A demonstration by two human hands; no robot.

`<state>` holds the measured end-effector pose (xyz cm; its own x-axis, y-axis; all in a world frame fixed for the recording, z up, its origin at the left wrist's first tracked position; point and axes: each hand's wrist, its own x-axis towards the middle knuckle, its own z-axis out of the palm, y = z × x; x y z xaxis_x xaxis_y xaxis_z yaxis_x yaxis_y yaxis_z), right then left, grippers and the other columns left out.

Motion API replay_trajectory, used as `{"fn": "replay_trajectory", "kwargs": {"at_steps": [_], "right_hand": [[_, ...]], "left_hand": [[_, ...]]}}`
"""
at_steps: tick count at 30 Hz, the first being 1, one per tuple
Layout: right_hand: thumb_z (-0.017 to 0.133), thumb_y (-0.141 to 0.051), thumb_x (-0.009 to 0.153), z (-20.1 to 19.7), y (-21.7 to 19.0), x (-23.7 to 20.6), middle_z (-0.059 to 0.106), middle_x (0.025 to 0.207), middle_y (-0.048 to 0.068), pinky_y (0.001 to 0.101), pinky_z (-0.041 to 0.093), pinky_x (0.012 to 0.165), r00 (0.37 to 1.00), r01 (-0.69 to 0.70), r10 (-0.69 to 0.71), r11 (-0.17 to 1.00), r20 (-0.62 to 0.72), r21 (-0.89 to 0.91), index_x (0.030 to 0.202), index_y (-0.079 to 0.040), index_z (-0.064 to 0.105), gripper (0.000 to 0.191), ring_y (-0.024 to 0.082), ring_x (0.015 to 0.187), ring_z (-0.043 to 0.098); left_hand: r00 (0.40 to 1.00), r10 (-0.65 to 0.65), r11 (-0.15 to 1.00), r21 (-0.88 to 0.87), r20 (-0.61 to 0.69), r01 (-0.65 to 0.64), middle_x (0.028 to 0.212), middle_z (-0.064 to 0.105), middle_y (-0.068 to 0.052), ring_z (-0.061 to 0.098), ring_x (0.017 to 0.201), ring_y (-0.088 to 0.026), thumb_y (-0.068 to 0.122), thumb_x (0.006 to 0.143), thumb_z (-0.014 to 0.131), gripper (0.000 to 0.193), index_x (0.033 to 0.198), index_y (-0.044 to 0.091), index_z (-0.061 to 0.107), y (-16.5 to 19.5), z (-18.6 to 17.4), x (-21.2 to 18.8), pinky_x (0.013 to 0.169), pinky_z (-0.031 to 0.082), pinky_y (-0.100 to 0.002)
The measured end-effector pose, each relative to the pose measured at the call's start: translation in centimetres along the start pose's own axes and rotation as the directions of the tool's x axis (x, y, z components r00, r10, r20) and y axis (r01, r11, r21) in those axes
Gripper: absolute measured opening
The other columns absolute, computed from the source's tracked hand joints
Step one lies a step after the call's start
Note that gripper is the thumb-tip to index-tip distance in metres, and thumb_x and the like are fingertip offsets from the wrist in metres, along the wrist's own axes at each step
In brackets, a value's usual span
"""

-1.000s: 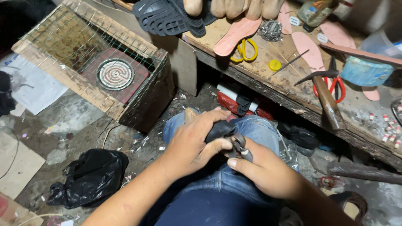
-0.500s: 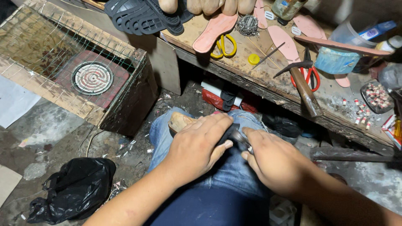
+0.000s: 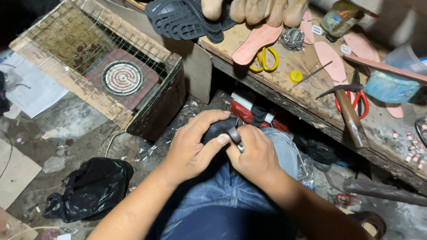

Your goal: The person sits on the floor and lasts a shoe: they hold a black fabric upper over a wooden last, use pincers to grip and pull the upper material tight over the insole, hammer the edges to set them, and press and smooth the upper around the last with their hands, turning the shoe to work different sides.

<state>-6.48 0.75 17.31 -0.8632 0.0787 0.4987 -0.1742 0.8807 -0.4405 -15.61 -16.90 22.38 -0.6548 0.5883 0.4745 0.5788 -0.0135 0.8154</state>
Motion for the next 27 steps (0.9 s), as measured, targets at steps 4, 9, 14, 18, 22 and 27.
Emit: {"fn": "replay_trajectory", "kwargs": {"at_steps": [4, 9, 14, 18, 22, 27], "right_hand": [[0.074, -0.008, 0.08, -1.0, -2.2, 1.1, 0.063, 0.086, 0.017, 0.0473, 0.053, 0.074, 0.997, -0.002, 0.001, 1.0, 0.071, 0.016, 0.098, -0.002, 0.056, 0.027, 0.039, 0.085, 0.065], [0.072, -0.012, 0.076, -5.8, -4.9, 0.5, 0.065, 0.086, 0.019, 0.0488, 0.053, 0.07, 0.944, -0.005, 0.056, 0.988, 0.327, -0.154, 0.106, 0.002, 0.053, 0.038, 0.039, 0.081, 0.066], [0.068, -0.022, 0.083, -8.7, -6.1, -0.4, 0.068, 0.082, 0.019, 0.048, 0.053, 0.076, 0.658, -0.208, 0.295, 0.955, 0.693, -0.209, 0.113, 0.0, 0.05, 0.041, 0.038, 0.081, 0.069], [0.074, -0.027, 0.079, -8.5, -5.6, 0.5, 0.068, 0.084, 0.019, 0.046, 0.053, 0.073, 0.506, -0.436, 0.241, 0.9, 0.828, 0.005, 0.115, -0.003, 0.051, 0.049, 0.038, 0.083, 0.068], [0.069, -0.021, 0.082, -7.8, -5.2, 1.4, 0.07, 0.087, 0.014, 0.0414, 0.056, 0.074, 0.569, -0.529, 0.081, 0.797, 0.818, 0.289, 0.107, -0.006, 0.057, 0.032, 0.033, 0.081, 0.07], [0.061, -0.022, 0.09, -8.6, -4.7, 1.0, 0.068, 0.09, 0.014, 0.0405, 0.054, 0.08, 0.596, -0.492, 0.197, 0.856, 0.779, 0.16, 0.106, -0.006, 0.055, 0.024, 0.032, 0.085, 0.068]], "left_hand": [[0.997, 0.006, 0.961, 0.278, -0.076, 0.016, 0.114, 0.072, -0.013, 0.069, 0.103, -0.035, 0.018, 0.094, 0.069, 0.029, 0.122, 0.009, 0.066, 1.7, -0.7, -0.3, 0.091, 0.055, -0.041], [0.99, -0.141, 0.907, 0.398, -0.013, 0.134, 0.101, 0.076, -0.013, 0.07, 0.092, -0.036, 0.024, 0.093, 0.063, 0.03, 0.12, 0.01, 0.068, 3.8, -0.6, 0.0, 0.079, 0.054, -0.047], [0.949, -0.289, 0.923, 0.299, 0.123, 0.243, 0.092, 0.075, -0.015, 0.072, 0.083, -0.039, 0.029, 0.095, 0.059, 0.036, 0.127, 0.014, 0.065, 5.2, -0.2, -0.5, 0.07, 0.056, -0.049], [0.92, -0.334, 0.939, 0.158, 0.206, 0.305, 0.093, 0.077, -0.013, 0.074, 0.084, -0.037, 0.028, 0.095, 0.056, 0.039, 0.132, 0.016, 0.062, 5.1, -0.9, -1.2, 0.074, 0.058, -0.047], [0.935, -0.324, 0.918, 0.288, 0.141, 0.274, 0.089, 0.075, -0.013, 0.071, 0.082, -0.039, 0.025, 0.092, 0.055, 0.034, 0.124, 0.016, 0.065, 5.1, -0.6, -1.6, 0.071, 0.055, -0.05], [0.932, -0.356, 0.845, 0.448, 0.067, 0.29, 0.082, 0.074, -0.013, 0.071, 0.073, -0.037, 0.027, 0.086, 0.058, 0.035, 0.118, 0.018, 0.067, 5.3, 0.2, -1.5, 0.065, 0.054, -0.051]]}}
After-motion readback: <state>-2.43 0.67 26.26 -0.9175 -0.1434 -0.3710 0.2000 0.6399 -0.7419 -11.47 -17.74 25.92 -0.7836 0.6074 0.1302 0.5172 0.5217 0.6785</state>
